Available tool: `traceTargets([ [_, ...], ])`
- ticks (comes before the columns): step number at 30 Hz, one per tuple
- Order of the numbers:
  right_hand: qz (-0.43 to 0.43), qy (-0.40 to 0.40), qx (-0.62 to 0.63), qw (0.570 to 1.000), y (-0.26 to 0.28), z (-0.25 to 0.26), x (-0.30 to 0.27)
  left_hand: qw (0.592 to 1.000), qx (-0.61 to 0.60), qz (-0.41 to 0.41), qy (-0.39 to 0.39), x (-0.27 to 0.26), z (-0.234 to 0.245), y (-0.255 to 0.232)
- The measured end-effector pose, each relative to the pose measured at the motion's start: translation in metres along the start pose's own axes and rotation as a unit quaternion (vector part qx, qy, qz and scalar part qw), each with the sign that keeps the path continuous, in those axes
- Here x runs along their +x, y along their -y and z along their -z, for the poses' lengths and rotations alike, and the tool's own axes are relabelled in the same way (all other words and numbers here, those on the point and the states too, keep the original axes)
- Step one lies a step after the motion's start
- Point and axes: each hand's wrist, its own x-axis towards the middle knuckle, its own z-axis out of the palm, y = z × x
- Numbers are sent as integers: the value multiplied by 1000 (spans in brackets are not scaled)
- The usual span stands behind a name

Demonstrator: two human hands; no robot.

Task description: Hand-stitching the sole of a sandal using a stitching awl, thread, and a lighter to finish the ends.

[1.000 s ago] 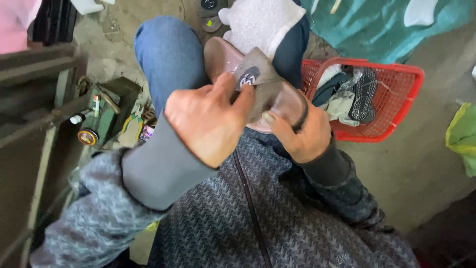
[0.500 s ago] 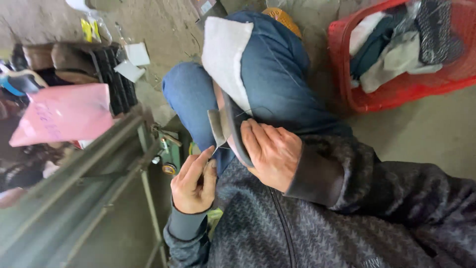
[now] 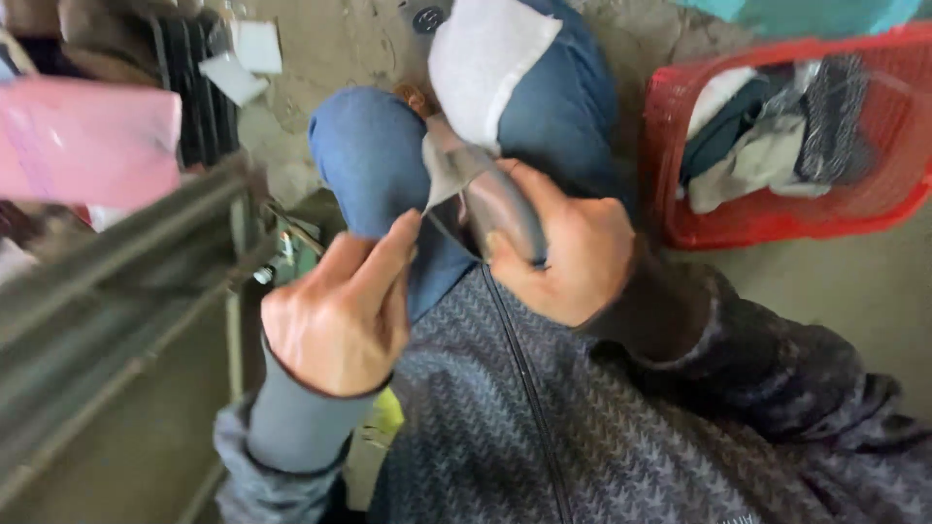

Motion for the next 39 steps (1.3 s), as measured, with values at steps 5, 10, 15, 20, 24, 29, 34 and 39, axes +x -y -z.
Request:
traceTargets([
  [5, 40, 35, 23, 998, 5, 8, 6, 997, 73, 4, -11, 2, -2, 4],
  [10, 67, 59, 12, 996, 8, 9, 6, 994, 91, 19, -64, -3, -17, 11],
  [15, 43, 72, 62, 995, 11, 4, 7, 991, 95, 11, -90, -4, -31, 25],
  [20, 50, 76, 64, 994, 7, -2, 10, 993, 70, 0, -95, 8, -34, 43],
  [24, 30, 67, 89, 993, -1, -4, 11, 995, 56, -27, -72, 21, -40, 53],
  [29, 1, 61, 126, 990, -15, -4, 9, 992, 108, -26, -54, 29, -43, 50],
  [34, -6, 61, 146, 987, -17, -5, 8, 992, 118, -32, -29, 35, -43, 50],
  [39, -10, 51, 130, 990, -20, -7, 8, 988, 136, -10, -74, 32, -52, 50],
])
